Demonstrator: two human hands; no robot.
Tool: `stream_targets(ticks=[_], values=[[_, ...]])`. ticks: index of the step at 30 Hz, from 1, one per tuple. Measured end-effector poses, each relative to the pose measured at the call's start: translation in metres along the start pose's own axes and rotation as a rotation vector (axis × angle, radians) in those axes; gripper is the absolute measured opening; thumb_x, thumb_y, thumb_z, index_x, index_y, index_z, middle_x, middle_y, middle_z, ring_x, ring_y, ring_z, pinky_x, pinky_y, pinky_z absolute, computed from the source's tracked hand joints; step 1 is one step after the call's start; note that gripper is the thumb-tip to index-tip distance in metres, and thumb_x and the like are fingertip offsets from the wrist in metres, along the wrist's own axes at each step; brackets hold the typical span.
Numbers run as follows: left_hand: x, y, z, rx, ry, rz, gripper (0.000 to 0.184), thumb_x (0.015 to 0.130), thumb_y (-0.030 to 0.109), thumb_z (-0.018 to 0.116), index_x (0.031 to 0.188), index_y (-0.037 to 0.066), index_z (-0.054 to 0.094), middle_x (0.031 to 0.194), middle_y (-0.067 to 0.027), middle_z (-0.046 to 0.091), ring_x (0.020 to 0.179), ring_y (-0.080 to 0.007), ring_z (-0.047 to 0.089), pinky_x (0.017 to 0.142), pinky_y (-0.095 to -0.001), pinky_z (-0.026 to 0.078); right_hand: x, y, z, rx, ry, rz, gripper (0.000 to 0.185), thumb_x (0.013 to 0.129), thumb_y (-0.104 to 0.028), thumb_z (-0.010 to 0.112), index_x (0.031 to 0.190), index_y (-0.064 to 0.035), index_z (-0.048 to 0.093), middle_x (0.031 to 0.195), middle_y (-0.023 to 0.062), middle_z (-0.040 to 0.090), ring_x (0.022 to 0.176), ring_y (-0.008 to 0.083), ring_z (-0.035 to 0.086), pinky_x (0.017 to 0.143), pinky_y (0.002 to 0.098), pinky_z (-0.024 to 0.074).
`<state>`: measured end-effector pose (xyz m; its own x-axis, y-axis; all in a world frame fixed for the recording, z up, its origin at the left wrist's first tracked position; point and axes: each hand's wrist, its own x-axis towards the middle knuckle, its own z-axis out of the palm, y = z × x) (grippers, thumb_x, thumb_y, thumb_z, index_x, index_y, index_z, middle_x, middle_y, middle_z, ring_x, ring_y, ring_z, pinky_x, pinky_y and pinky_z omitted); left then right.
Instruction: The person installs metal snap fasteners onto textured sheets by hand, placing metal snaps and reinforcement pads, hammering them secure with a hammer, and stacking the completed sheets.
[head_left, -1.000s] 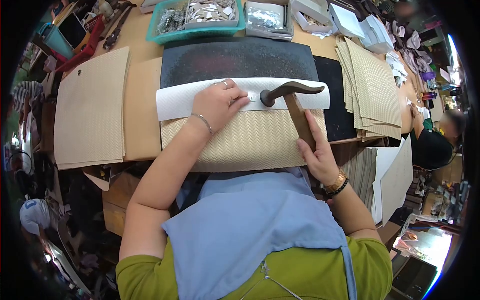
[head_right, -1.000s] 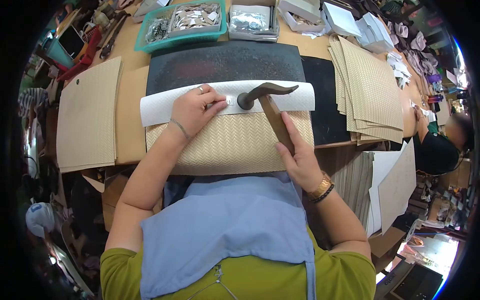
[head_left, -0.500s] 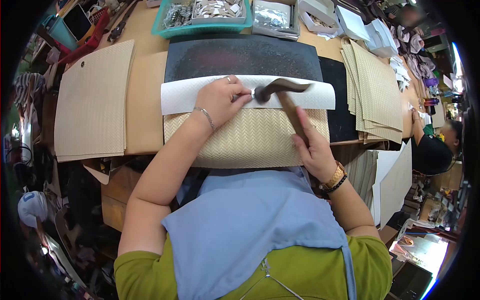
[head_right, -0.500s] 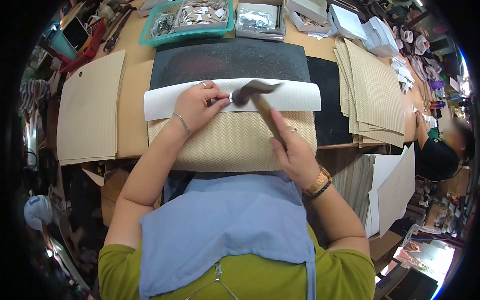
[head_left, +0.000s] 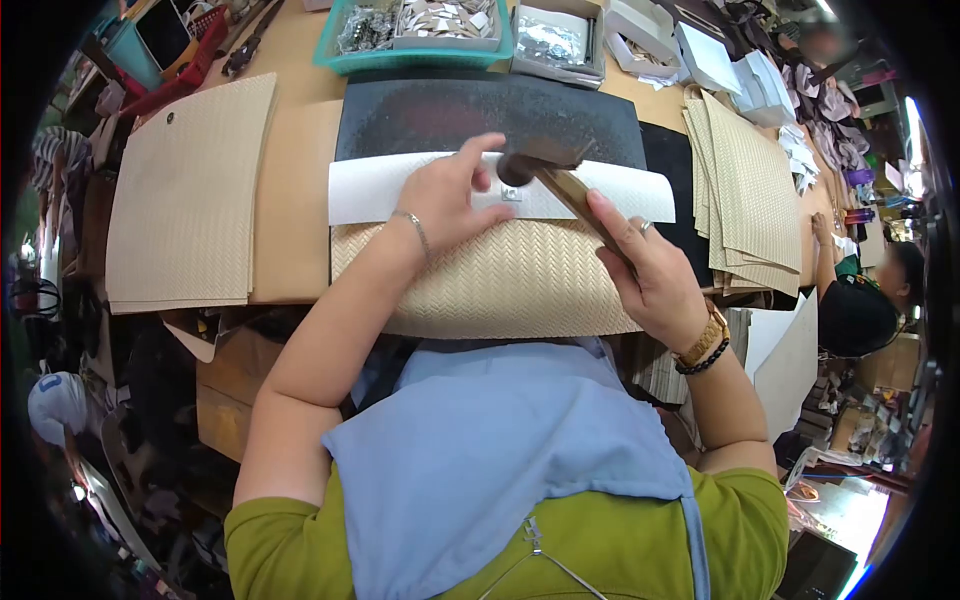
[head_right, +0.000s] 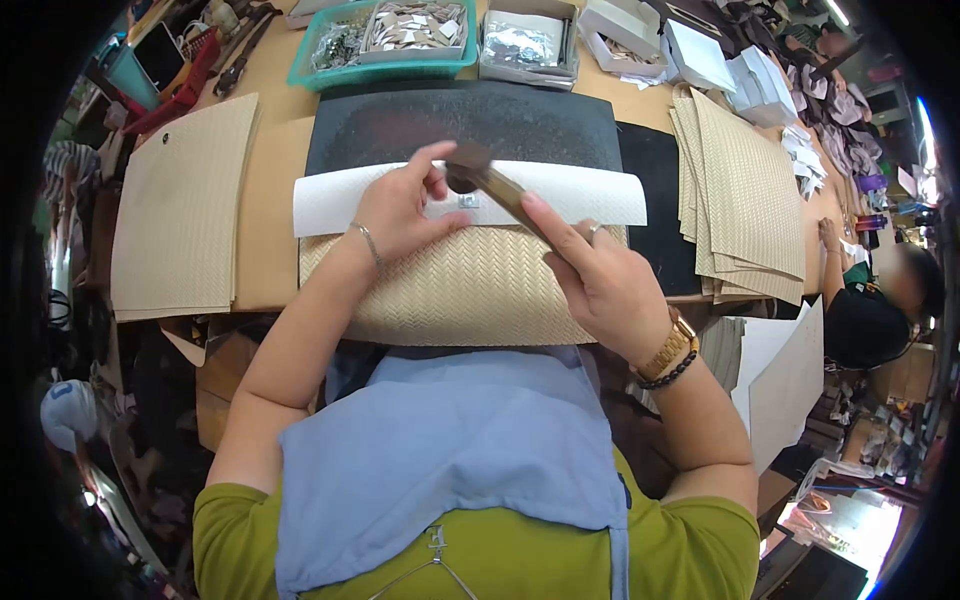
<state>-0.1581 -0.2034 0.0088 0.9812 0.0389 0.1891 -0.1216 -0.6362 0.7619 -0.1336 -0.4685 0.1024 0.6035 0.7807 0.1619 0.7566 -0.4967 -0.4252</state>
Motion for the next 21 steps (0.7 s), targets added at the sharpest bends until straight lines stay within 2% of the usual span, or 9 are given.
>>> stream_targets(ticks=[2, 5, 8, 12, 14, 16, 21], values=[[-0.002, 0.004, -0.001, -0.011, -0.027, -0.069, 0.091, 0.07, 0.029, 0.088, 0.147, 0.018, 0.04, 0.085, -0.0053, 0.065, 0.073, -0.0183, 0.063, 0.068, -0.0315, 0.052, 0.01, -0.01, -0.008, -0.076, -0.032, -0.037, 0.066, 0.093, -0.009, 0.059, 0.151, -0.0309, 0.038, 0.083, 0.012, 0.06, 0.066, 0.0289, 0.06, 0.06, 0.0395, 0.0505], [-0.001, 0.004, -0.001, 0.012, -0.043, -0.083, 0.099, 0.068, 0.029, 0.089, 0.15, 0.018, 0.034, 0.084, -0.0038, 0.063, 0.072, -0.0176, 0.062, 0.068, -0.0315, 0.052, 0.017, -0.023, -0.021, -0.359, -0.277, 0.104, 0.065, 0.093, -0.012, 0.058, 0.151, -0.0359, 0.038, 0.08, 0.0113, 0.058, 0.063, 0.0289, 0.061, 0.057, 0.0403, 0.0509], [0.001, -0.001, 0.0, 0.031, -0.026, -0.041, 0.097, 0.069, 0.029, 0.088, 0.149, 0.017, 0.035, 0.084, -0.0024, 0.062, 0.069, -0.0171, 0.06, 0.067, -0.032, 0.052, 0.017, -0.02, -0.03, -0.305, -0.246, 0.114, 0.065, 0.094, -0.013, 0.057, 0.15, -0.039, 0.037, 0.077, 0.0114, 0.056, 0.061, 0.0299, 0.061, 0.055, 0.0414, 0.0509], [0.001, -0.002, 0.002, 0.024, -0.036, -0.033, 0.096, 0.069, 0.029, 0.088, 0.149, 0.018, 0.036, 0.084, -0.0019, 0.061, 0.068, -0.017, 0.059, 0.067, -0.0322, 0.052, 0.001, -0.003, -0.006, -0.052, -0.001, 0.041, 0.067, 0.093, -0.01, 0.06, 0.153, -0.0305, 0.036, 0.077, 0.0128, 0.055, 0.064, 0.0303, 0.059, 0.06, 0.0415, 0.0501], [0.001, -0.002, 0.001, 0.028, -0.042, -0.041, 0.095, 0.069, 0.03, 0.087, 0.149, 0.018, 0.036, 0.084, -0.002, 0.061, 0.068, -0.0172, 0.06, 0.067, -0.0322, 0.052, -0.017, 0.01, 0.012, -0.025, -0.036, 0.082, 0.069, 0.092, -0.008, 0.062, 0.153, -0.0265, 0.035, 0.079, 0.0141, 0.055, 0.065, 0.0306, 0.058, 0.062, 0.042, 0.0492], [0.002, 0.0, 0.0, 0.035, -0.048, -0.047, 0.095, 0.069, 0.03, 0.087, 0.148, 0.018, 0.037, 0.084, -0.0023, 0.061, 0.069, -0.0176, 0.06, 0.068, -0.0321, 0.052, -0.023, 0.015, 0.019, 0.048, -0.02, 0.132, 0.069, 0.092, -0.008, 0.062, 0.153, -0.026, 0.035, 0.08, 0.0148, 0.055, 0.065, 0.0308, 0.057, 0.063, 0.0424, 0.0487], [0.001, -0.001, 0.001, 0.006, -0.036, -0.053, 0.093, 0.068, 0.031, 0.088, 0.147, 0.017, 0.04, 0.084, -0.0028, 0.06, 0.07, -0.0178, 0.06, 0.068, -0.0319, 0.052, -0.029, 0.021, 0.034, 0.128, 0.102, 0.081, 0.069, 0.091, -0.007, 0.062, 0.153, -0.0253, 0.036, 0.084, 0.0153, 0.059, 0.07, 0.032, 0.06, 0.066, 0.0421, 0.0503]])
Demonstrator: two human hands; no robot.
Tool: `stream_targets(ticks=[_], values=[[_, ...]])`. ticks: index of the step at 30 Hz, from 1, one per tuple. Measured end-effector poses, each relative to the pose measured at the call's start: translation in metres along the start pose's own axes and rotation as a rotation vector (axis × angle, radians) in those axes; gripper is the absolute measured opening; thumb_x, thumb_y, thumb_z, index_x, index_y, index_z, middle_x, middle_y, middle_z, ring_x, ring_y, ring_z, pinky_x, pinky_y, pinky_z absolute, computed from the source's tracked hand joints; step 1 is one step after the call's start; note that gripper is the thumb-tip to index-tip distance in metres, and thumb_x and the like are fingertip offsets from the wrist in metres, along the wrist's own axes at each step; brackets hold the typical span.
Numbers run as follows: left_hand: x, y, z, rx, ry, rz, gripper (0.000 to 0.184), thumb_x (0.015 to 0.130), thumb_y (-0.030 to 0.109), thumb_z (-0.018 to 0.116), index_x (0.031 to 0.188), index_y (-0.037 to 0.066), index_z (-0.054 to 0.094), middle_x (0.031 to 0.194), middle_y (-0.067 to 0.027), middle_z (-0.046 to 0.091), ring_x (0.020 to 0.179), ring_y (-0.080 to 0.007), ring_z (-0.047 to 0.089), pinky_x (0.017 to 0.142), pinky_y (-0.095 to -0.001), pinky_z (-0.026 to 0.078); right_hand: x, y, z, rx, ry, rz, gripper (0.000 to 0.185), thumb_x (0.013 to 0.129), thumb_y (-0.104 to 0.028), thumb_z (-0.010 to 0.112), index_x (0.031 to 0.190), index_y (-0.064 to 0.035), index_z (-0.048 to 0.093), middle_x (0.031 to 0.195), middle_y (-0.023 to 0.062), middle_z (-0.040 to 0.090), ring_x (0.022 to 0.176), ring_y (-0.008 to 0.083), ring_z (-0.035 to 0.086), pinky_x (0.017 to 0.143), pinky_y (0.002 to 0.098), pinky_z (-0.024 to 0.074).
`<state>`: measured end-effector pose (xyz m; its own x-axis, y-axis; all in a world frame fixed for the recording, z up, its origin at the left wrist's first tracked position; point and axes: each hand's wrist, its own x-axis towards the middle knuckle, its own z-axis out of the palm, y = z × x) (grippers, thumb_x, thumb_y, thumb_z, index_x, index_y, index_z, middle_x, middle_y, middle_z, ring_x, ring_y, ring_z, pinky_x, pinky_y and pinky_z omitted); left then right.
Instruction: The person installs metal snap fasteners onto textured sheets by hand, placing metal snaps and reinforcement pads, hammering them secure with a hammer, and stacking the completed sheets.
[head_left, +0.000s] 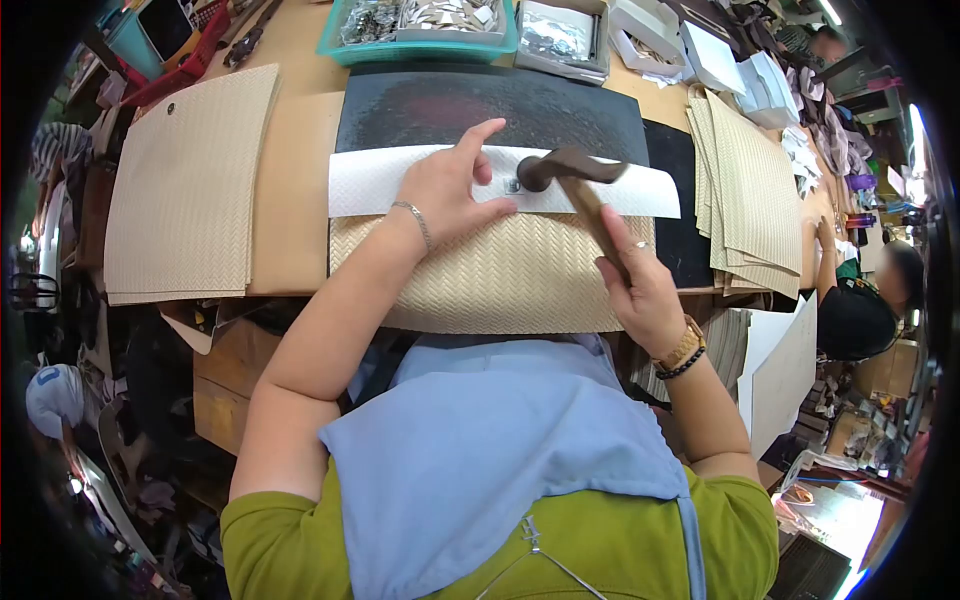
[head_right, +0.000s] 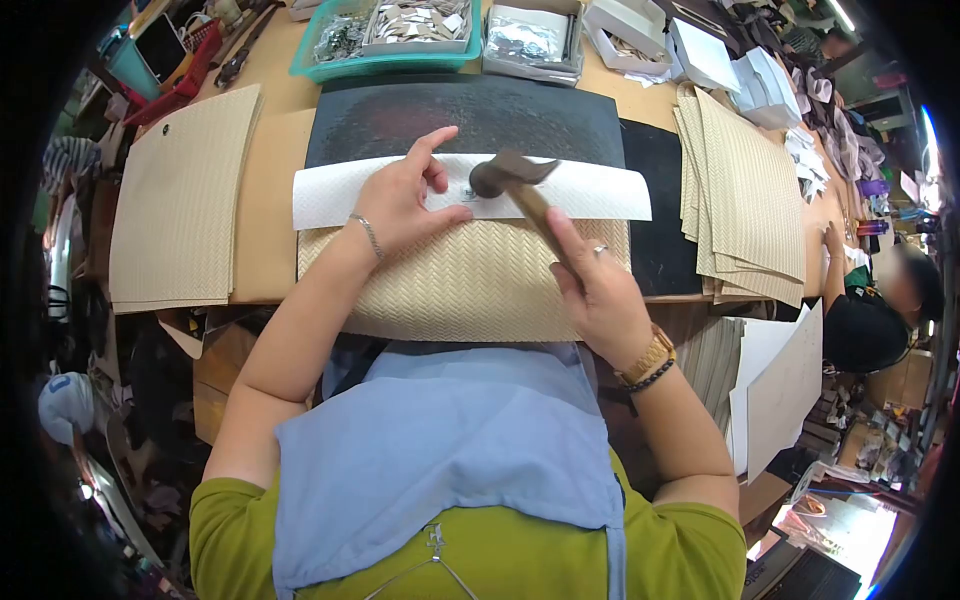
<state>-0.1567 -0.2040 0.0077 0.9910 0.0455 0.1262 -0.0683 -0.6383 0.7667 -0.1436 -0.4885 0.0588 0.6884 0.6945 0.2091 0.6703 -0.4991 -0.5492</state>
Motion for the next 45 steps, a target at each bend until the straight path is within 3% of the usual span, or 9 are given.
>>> stream_targets(ticks=[11, 20, 23, 32, 34, 36, 38, 41, 45], values=[[-0.024, -0.006, -0.08, 0.658, 0.049, 0.337, 0.072, 0.065, 0.024, 0.085, 0.13, 0.013, 0.057, 0.113, -0.0133, 0.064, 0.109, -0.0335, 0.06, 0.098, -0.0392, 0.047, 0.002, 0.084, -0.054, -0.353, 0.371, 0.1, 0.057, 0.094, -0.009, 0.062, 0.147, -0.0241, 0.048, 0.1, 0.0154, 0.064, 0.081, 0.029, 0.065, 0.071, 0.0383, 0.0519], [0.0, -0.093, -0.135, -0.441, 0.025, -0.621, 0.037, 0.096, 0.037, 0.065, 0.111, 0.004, 0.065, 0.08, -0.0004, 0.066, 0.071, -0.0074, 0.06, 0.063, -0.0238, 0.049, 0.017, 0.113, -0.042, -0.252, 0.521, 0.106, 0.036, 0.095, -0.014, 0.063, 0.129, -0.0024, 0.06, 0.118, 0.0179, 0.061, 0.111, 0.0341, 0.057, 0.098, 0.0403, 0.0439], [-0.016, -0.095, -0.116, -0.435, 0.011, -0.671, 0.029, 0.098, 0.029, 0.064, 0.113, 0.004, 0.066, 0.092, -0.0006, 0.07, 0.075, -0.0075, 0.064, 0.063, -0.0239, 0.051, 0.016, 0.098, -0.03, -0.128, 0.487, 0.119, 0.034, 0.094, -0.011, 0.064, 0.126, 0.0, 0.061, 0.118, 0.0175, 0.061, 0.112, 0.0324, 0.057, 0.099, 0.0389, 0.0431], [-0.079, -0.016, -0.108, -0.664, 0.224, -0.336, 0.028, 0.093, 0.011, 0.061, 0.118, -0.001, 0.064, 0.102, -0.0065, 0.071, 0.095, -0.0135, 0.065, 0.087, -0.0308, 0.052, 0.025, 0.038, 0.022, -0.026, 0.218, -0.001, 0.035, 0.088, -0.012, 0.069, 0.121, -0.0024, 0.064, 0.119, 0.0179, 0.06, 0.111, 0.0339, 0.057, 0.096, 0.0418, 0.0441], [-0.082, -0.013, -0.17, -0.284, 0.188, -0.493, 0.036, 0.088, -0.001, 0.05, 0.122, -0.001, 0.062, 0.11, -0.0082, 0.07, 0.102, -0.0138, 0.063, 0.092, -0.0298, 0.05, 0.026, 0.041, 0.029, -0.028, 0.17, 0.005, 0.035, 0.088, -0.011, 0.069, 0.121, -0.0027, 0.064, 0.12, 0.0167, 0.06, 0.112, 0.0328, 0.057, 0.098, 0.0411, 0.0434], [-0.091, -0.033, -0.231, 0.004, 0.472, -0.243, 0.043, 0.084, -0.007, 0.041, 0.121, -0.001, 0.063, 0.113, -0.009, 0.069, 0.106, -0.0154, 0.063, 0.098, -0.0301, 0.048, 0.024, 0.042, 0.033, -0.118, 0.156, -0.018, 0.034, 0.087, -0.011, 0.07, 0.12, -0.0037, 0.065, 0.121, 0.015, 0.061, 0.112, 0.0319, 0.057, 0.098, 0.0402, 0.0431], [-0.095, -0.051, -0.32, -0.089, 0.484, -0.288, 0.038, 0.091, -0.001, 0.044, 0.125, -0.003, 0.059, 0.12, -0.0143, 0.068, 0.111, -0.0224, 0.063, 0.102, -0.0342, 0.046, 0.025, 0.04, 0.033, -0.121, 0.169, -0.029, 0.033, 0.086, -0.011, 0.07, 0.118, -0.0036, 0.066, 0.12, 0.0146, 0.061, 0.112, 0.0317, 0.057, 0.098, 0.04, 0.043], [-0.129, -0.146, -0.449, 0.804, 0.736, -0.442, 0.063, 0.093, 0.038, 0.062, 0.146, 0.01, 0.043, 0.139, -0.0229, 0.055, 0.131, -0.0352, 0.051, 0.109, -0.0436, 0.04, 0.025, 0.038, 0.033, -0.13, 0.181, -0.032, 0.032, 0.085, -0.01, 0.071, 0.117, -0.0034, 0.066, 0.12, 0.0143, 0.061, 0.111, 0.0316, 0.057, 0.098, 0.0401, 0.0432], [-0.138, -0.166, -0.378, 1.308, 0.547, -1.121, 0.107, 0.076, 0.079, 0.056, 0.158, 0.022, 0.017, 0.162, -0.02, 0.012, 0.149, -0.0406, 0.012, 0.115, -0.0646, 0.017, 0.025, 0.037, 0.034, -0.103, 0.19, 0.021, 0.032, 0.085, -0.015, 0.072, 0.115, -0.0069, 0.068, 0.117, 0.0124, 0.062, 0.11, 0.0314, 0.057, 0.102, 0.0454, 0.0391]])
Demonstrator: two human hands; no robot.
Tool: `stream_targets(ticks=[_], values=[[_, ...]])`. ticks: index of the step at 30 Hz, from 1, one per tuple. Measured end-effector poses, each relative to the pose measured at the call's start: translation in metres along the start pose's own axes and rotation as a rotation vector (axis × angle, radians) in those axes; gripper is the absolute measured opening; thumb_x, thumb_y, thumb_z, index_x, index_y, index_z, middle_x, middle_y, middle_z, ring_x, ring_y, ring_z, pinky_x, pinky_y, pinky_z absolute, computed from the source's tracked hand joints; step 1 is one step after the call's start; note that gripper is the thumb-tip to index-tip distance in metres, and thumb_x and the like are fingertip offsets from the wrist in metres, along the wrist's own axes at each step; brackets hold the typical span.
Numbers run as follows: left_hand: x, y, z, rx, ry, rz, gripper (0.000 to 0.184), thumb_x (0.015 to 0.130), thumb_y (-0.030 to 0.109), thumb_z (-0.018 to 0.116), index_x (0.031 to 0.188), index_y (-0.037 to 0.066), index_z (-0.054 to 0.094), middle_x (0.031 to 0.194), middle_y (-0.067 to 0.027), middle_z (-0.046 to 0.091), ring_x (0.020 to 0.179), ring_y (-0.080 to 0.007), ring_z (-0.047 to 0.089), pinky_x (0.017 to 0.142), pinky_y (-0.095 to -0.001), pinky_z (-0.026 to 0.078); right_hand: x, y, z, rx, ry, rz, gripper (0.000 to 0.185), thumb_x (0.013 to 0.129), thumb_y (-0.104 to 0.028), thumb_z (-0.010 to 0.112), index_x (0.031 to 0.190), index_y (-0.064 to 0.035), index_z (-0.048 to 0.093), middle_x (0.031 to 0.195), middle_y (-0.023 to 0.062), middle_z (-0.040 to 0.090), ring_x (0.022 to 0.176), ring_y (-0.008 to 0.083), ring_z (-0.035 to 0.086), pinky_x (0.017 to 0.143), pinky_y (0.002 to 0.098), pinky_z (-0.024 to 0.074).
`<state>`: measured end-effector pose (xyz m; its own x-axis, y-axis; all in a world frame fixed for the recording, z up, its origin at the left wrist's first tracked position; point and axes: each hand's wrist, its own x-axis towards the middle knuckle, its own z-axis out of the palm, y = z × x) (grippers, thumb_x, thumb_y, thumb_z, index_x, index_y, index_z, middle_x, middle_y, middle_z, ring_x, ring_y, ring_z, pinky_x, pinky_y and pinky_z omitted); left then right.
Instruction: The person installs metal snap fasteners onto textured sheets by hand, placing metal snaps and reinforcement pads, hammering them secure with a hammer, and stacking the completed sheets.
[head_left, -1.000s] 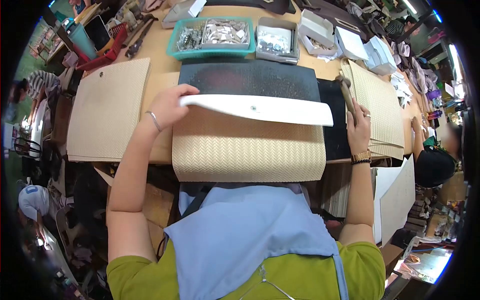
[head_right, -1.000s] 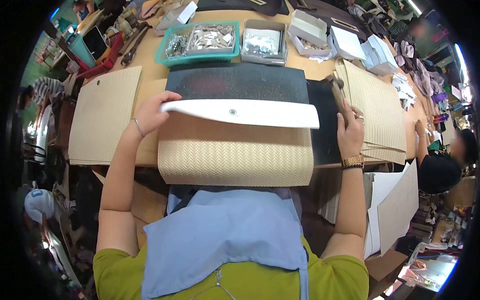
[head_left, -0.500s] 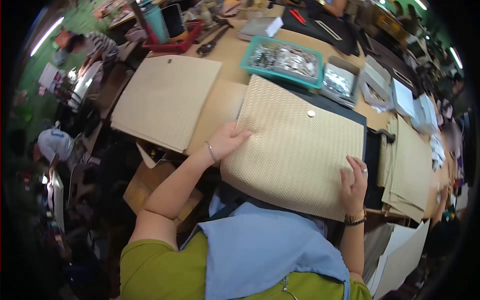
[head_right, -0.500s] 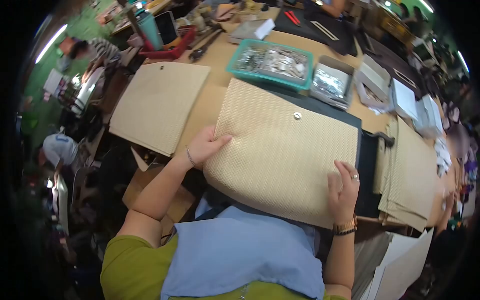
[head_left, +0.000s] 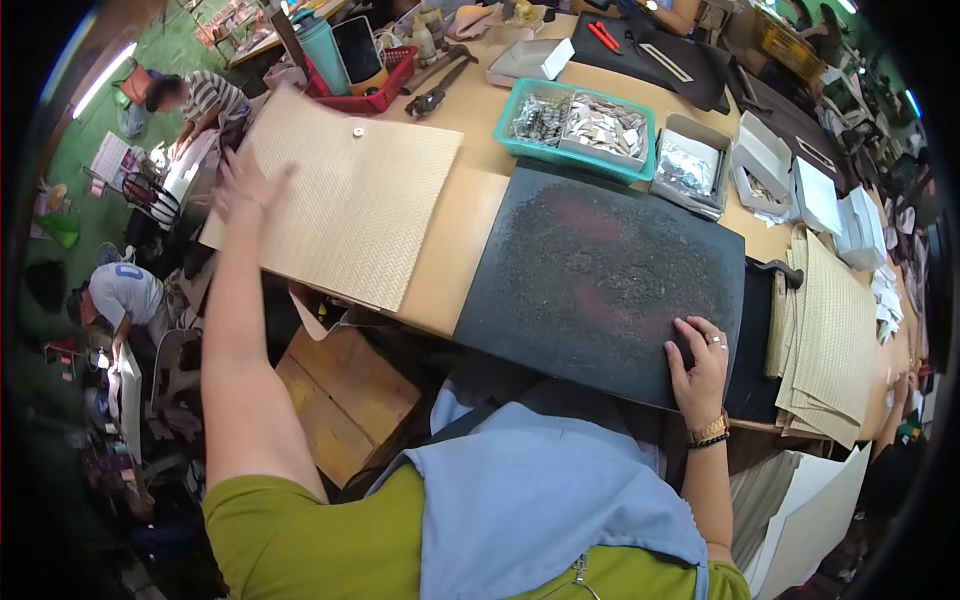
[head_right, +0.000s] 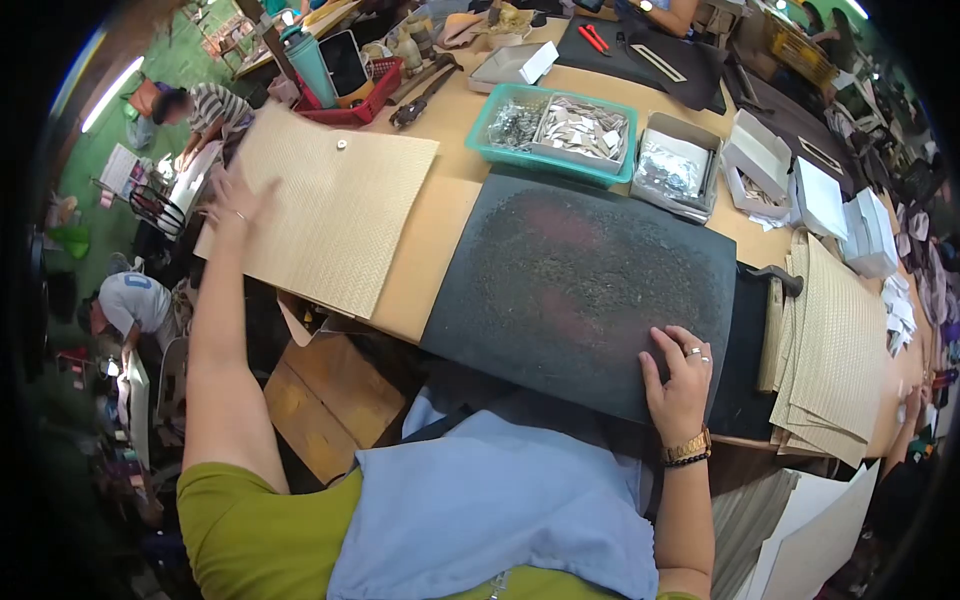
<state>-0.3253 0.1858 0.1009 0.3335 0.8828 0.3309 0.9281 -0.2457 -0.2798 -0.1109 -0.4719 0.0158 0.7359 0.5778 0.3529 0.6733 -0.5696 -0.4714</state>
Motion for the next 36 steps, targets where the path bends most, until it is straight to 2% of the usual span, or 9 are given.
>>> stream_targets(ticks=[1, 3, 18, 24, 26, 27, 30, 34, 36], values=[[0.008, 0.001, 0.057, 0.002, -0.148, 0.002, 0.116, 0.071, 0.088, 0.052, 0.159, 0.025, 0.011, 0.165, -0.0175, -0.001, 0.151, -0.0411, 0.001, 0.114, -0.0704, 0.01, 0.0, 0.0, 0.0, -0.004, 0.007, -0.01, 0.031, 0.084, -0.015, 0.072, 0.114, -0.0066, 0.068, 0.117, 0.0125, 0.062, 0.11, 0.0316, 0.057, 0.101, 0.0451, 0.0397], [-0.035, 0.028, 0.066, -0.125, -0.528, 0.03, 0.12, 0.068, 0.092, 0.049, 0.16, 0.026, 0.008, 0.164, -0.0193, 0.003, 0.151, -0.0408, 0.003, 0.113, -0.0719, 0.01, 0.0, 0.001, 0.0, -0.016, 0.018, -0.027, 0.031, 0.084, -0.015, 0.072, 0.113, -0.0062, 0.068, 0.117, 0.0129, 0.063, 0.108, 0.0318, 0.058, 0.099, 0.0444, 0.0408], [-0.021, 0.027, 0.085, -0.32, -0.513, 0.061, 0.117, 0.068, 0.091, 0.051, 0.159, 0.029, 0.011, 0.165, -0.0136, 0.006, 0.152, -0.0374, 0.006, 0.114, -0.0697, 0.015, 0.002, 0.002, 0.003, -0.04, 0.016, -0.029, 0.03, 0.083, -0.014, 0.073, 0.112, -0.0053, 0.069, 0.116, 0.0136, 0.063, 0.109, 0.0315, 0.057, 0.095, 0.0418, 0.0443], [-0.039, 0.031, 0.064, -0.346, -0.465, 0.076, 0.106, 0.078, 0.083, 0.05, 0.159, 0.023, 0.017, 0.163, -0.0199, 0.015, 0.15, -0.042, 0.013, 0.116, -0.065, 0.016, 0.003, -0.003, 0.001, -0.004, 0.015, -0.044, 0.033, 0.083, -0.013, 0.073, 0.115, -0.0052, 0.067, 0.117, 0.0151, 0.062, 0.11, 0.0328, 0.058, 0.096, 0.0415, 0.0454], [-0.038, 0.022, 0.078, -0.412, -0.409, 0.153, 0.104, 0.084, 0.077, 0.05, 0.156, 0.008, 0.023, 0.16, -0.0222, 0.024, 0.15, -0.0387, 0.016, 0.121, -0.0517, 0.013, 0.011, 0.016, -0.02, -0.097, 0.075, -0.078, 0.037, 0.083, -0.014, 0.074, 0.117, -0.0055, 0.065, 0.117, 0.0161, 0.062, 0.11, 0.0344, 0.058, 0.096, 0.0425, 0.0461], [-0.02, 0.012, 0.115, -0.406, -0.381, 0.192, 0.104, 0.081, 0.081, 0.049, 0.158, 0.017, 0.02, 0.163, -0.0144, 0.021, 0.151, -0.0376, 0.012, 0.116, -0.0656, 0.012, 0.014, 0.039, -0.033, -0.167, 0.159, -0.056, 0.036, 0.084, -0.016, 0.074, 0.117, -0.0056, 0.066, 0.119, 0.0179, 0.062, 0.111, 0.0365, 0.059, 0.097, 0.0431, 0.0461], [-0.013, 0.017, 0.118, -0.355, -0.406, 0.16, 0.103, 0.082, 0.082, 0.046, 0.159, 0.02, 0.017, 0.163, -0.0202, 0.013, 0.151, -0.0395, 0.009, 0.116, -0.0659, 0.012, 0.018, 0.141, -0.083, -0.42, 0.268, 0.27, 0.038, 0.09, -0.03, 0.068, 0.121, -0.0068, 0.066, 0.129, 0.0216, 0.059, 0.119, 0.0396, 0.055, 0.101, 0.0449, 0.044], [-0.02, 0.046, 0.09, -0.265, -0.418, 0.053, 0.101, 0.083, 0.079, 0.047, 0.159, 0.022, 0.014, 0.164, -0.021, 0.009, 0.15, -0.0405, 0.011, 0.115, -0.0674, 0.012, -0.001, 0.216, -0.115, -0.804, 0.185, 0.82, 0.071, 0.09, -0.058, 0.058, 0.145, -0.015, 0.047, 0.154, 0.0218, 0.036, 0.142, 0.0375, 0.034, 0.111, 0.0538, 0.034], [-0.037, 0.062, 0.068, -0.323, -0.315, 0.1, 0.095, 0.088, 0.07, 0.052, 0.158, 0.017, 0.019, 0.163, -0.0216, 0.013, 0.15, -0.0389, 0.014, 0.118, -0.0616, 0.014, -0.002, 0.226, -0.119, -0.748, 0.107, 0.831, 0.071, 0.091, -0.06, 0.054, 0.146, -0.0153, 0.046, 0.155, 0.0226, 0.035, 0.142, 0.037, 0.034, 0.112, 0.0505, 0.0346]])
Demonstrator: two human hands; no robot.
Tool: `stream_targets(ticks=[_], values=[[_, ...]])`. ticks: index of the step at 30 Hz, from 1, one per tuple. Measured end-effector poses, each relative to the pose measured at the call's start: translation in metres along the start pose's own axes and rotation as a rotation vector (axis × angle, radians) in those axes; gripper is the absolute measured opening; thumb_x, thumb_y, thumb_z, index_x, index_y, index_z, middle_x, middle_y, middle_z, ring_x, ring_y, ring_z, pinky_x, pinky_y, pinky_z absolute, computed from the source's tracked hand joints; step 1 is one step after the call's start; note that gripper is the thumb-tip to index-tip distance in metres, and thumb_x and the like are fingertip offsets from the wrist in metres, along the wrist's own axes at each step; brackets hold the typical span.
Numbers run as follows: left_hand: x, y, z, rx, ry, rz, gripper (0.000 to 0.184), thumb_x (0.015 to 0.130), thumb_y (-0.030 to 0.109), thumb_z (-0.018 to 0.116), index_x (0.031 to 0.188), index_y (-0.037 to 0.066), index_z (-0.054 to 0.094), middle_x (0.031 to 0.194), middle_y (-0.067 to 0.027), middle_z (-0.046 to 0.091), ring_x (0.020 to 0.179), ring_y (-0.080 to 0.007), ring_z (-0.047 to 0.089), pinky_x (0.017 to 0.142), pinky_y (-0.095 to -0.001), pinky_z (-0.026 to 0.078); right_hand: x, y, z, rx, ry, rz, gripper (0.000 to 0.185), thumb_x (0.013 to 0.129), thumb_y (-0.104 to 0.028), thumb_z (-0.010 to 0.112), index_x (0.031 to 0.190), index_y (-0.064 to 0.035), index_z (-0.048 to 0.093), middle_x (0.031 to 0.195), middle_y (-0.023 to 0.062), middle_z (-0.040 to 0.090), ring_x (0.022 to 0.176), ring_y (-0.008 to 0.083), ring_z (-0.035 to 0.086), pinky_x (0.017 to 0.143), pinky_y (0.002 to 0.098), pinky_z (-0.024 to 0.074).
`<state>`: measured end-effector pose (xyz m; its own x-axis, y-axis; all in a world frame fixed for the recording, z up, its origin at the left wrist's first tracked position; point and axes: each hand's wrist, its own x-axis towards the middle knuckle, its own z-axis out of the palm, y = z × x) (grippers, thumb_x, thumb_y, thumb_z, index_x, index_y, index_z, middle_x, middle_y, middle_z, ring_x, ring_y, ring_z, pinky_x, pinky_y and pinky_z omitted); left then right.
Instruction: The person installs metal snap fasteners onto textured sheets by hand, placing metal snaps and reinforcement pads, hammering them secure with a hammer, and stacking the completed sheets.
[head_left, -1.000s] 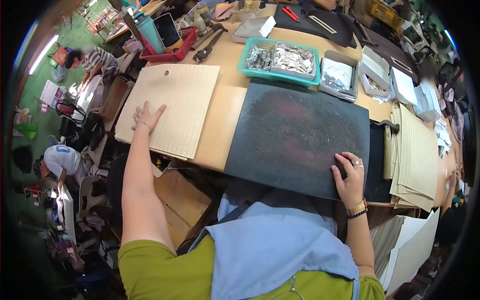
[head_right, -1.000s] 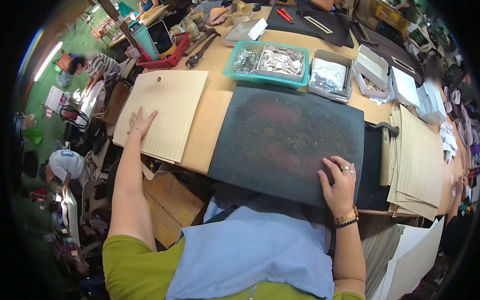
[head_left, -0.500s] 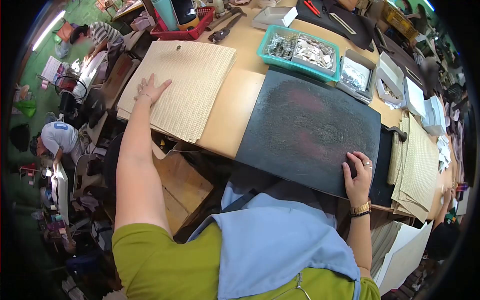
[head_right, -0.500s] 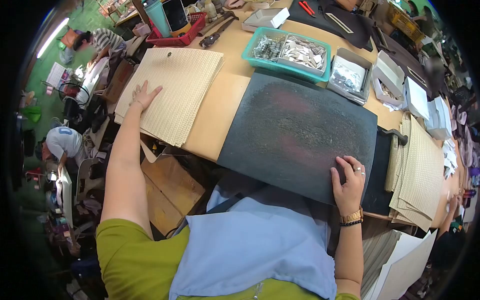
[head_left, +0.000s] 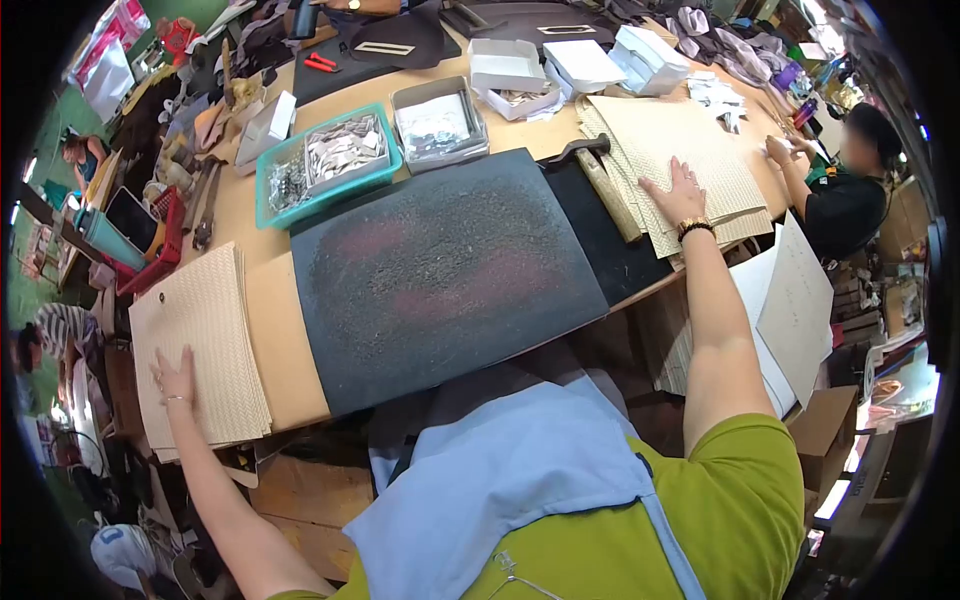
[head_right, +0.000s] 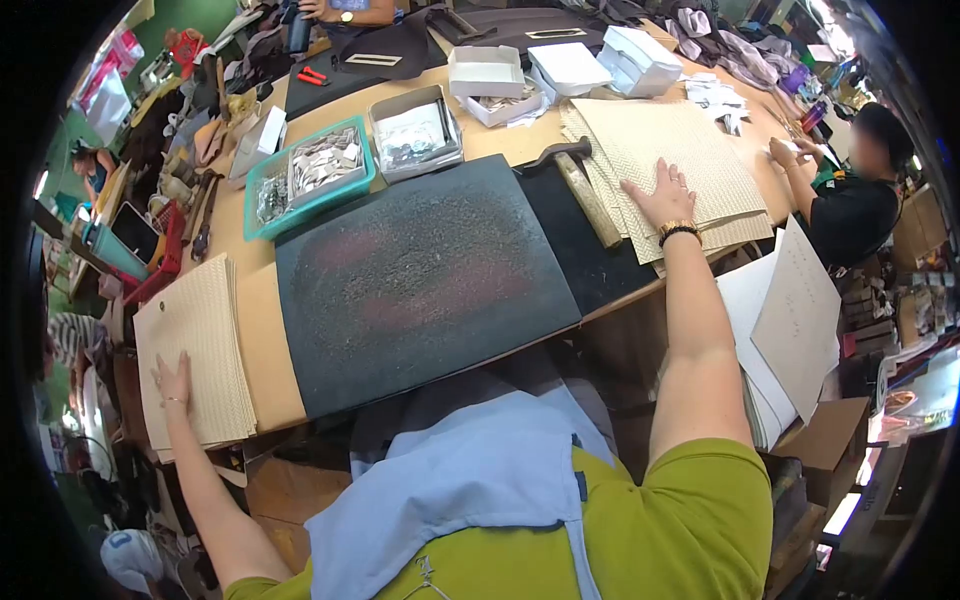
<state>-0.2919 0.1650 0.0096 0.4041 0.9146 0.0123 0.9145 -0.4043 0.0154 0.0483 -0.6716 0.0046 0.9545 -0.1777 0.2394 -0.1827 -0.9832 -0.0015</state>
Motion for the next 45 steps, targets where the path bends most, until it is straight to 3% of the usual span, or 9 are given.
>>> stream_targets(ticks=[3, 8, 13, 16, 20, 29, 32, 38, 45], values=[[0.02, 0.012, 0.051, -0.555, 0.177, 0.517, 0.076, 0.096, 0.048, 0.059, 0.153, 0.006, 0.032, 0.159, -0.0228, 0.027, 0.149, -0.0335, 0.022, 0.12, -0.0473, 0.02, 0.004, 0.012, 0.011, 0.073, 0.011, -0.097, 0.069, 0.093, -0.059, 0.052, 0.144, -0.0131, 0.049, 0.144, 0.0238, 0.047, 0.133, 0.0367, 0.046, 0.107, 0.0455, 0.0404], [-0.19, 0.147, -0.018, -1.348, -0.362, 0.645, 0.039, 0.1, 0.015, 0.058, 0.137, 0.005, 0.053, 0.132, -0.0066, 0.06, 0.115, -0.0153, 0.058, 0.101, -0.0295, 0.046, 0.003, -0.01, -0.041, 0.246, -0.131, -0.107, 0.056, 0.097, -0.051, 0.05, 0.128, -0.0057, 0.061, 0.108, 0.0222, 0.07, 0.101, 0.0382, 0.066, 0.091, 0.0413, 0.051], [-0.291, 0.192, -0.031, -1.366, -1.041, 0.665, 0.055, 0.103, 0.048, 0.045, 0.145, 0.012, 0.044, 0.135, -0.0089, 0.057, 0.118, -0.0182, 0.059, 0.092, -0.0308, 0.051, -0.089, -0.103, -0.097, 0.846, -0.269, -0.368, 0.047, 0.102, -0.043, 0.048, 0.112, -0.002, 0.07, 0.1, 0.0195, 0.072, 0.095, 0.0283, 0.07, 0.087, 0.0362, 0.0527], [-0.297, 0.2, -0.024, -1.48, -1.309, 0.426, 0.067, 0.103, 0.059, 0.032, 0.145, 0.008, 0.043, 0.138, -0.0093, 0.056, 0.119, -0.0186, 0.058, 0.093, -0.0309, 0.048, -0.164, -0.157, -0.118, 1.233, -0.787, -0.675, 0.05, 0.101, -0.043, 0.051, 0.134, -0.0046, 0.058, 0.126, 0.0202, 0.064, 0.112, 0.0304, 0.064, 0.097, 0.0365, 0.0489], [-0.282, 0.182, -0.021, -1.723, -1.339, 0.294, 0.086, 0.097, 0.071, 0.028, 0.146, 0.001, 0.04, 0.14, -0.0146, 0.053, 0.123, -0.0255, 0.056, 0.103, -0.0369, 0.047, -0.176, -0.161, -0.112, 0.955, -0.535, -0.877, 0.049, 0.101, -0.034, 0.054, 0.139, -0.0028, 0.051, 0.132, 0.0217, 0.059, 0.122, 0.0323, 0.057, 0.107, 0.0397, 0.0411], [-0.239, 0.135, 0.012, -1.361, -0.905, 0.566, 0.051, 0.096, 0.017, 0.064, 0.139, -0.001, 0.044, 0.128, -0.0125, 0.06, 0.11, -0.0175, 0.062, 0.096, -0.033, 0.05, -0.162, -0.136, -0.066, 0.554, -0.3, -0.708, 0.043, 0.094, -0.031, 0.062, 0.13, -0.0087, 0.059, 0.144, 0.0154, 0.05, 0.138, 0.0349, 0.042, 0.112, 0.0644, 0.0267], [-0.225, 0.135, -0.001, -1.257, -0.938, 0.48, 0.061, 0.091, 0.012, 0.071, 0.142, -0.001, 0.041, 0.124, -0.0115, 0.063, 0.1, -0.0164, 0.065, 0.088, -0.0316, 0.053, -0.161, -0.144, -0.058, 0.574, -0.278, -0.705, 0.043, 0.091, -0.03, 0.066, 0.128, -0.0104, 0.06, 0.144, 0.0146, 0.05, 0.138, 0.0351, 0.041, 0.112, 0.0636, 0.026], [-0.178, 0.192, -0.065, -0.553, -0.092, 0.896, 0.046, 0.089, 0.02, 0.072, 0.13, 0.005, 0.059, 0.104, -0.0118, 0.071, 0.092, -0.0175, 0.068, 0.082, -0.0319, 0.053, -0.159, -0.145, -0.043, 0.656, -0.182, -0.717, 0.041, 0.086, -0.026, 0.071, 0.124, -0.0111, 0.064, 0.142, 0.0138, 0.053, 0.134, 0.036, 0.046, 0.111, 0.0604, 0.0288], [-0.067, 0.314, -0.047, -0.212, -0.006, 0.833, 0.025, 0.088, 0.025, 0.069, 0.111, 0.016, 0.073, 0.107, -0.0081, 0.073, 0.096, -0.0264, 0.069, 0.082, -0.0388, 0.054, -0.157, -0.146, -0.044, 0.724, -0.14, -0.719, 0.039, 0.084, -0.023, 0.073, 0.119, -0.0077, 0.067, 0.136, 0.0161, 0.058, 0.13, 0.0368, 0.05, 0.11, 0.0512, 0.0351]])
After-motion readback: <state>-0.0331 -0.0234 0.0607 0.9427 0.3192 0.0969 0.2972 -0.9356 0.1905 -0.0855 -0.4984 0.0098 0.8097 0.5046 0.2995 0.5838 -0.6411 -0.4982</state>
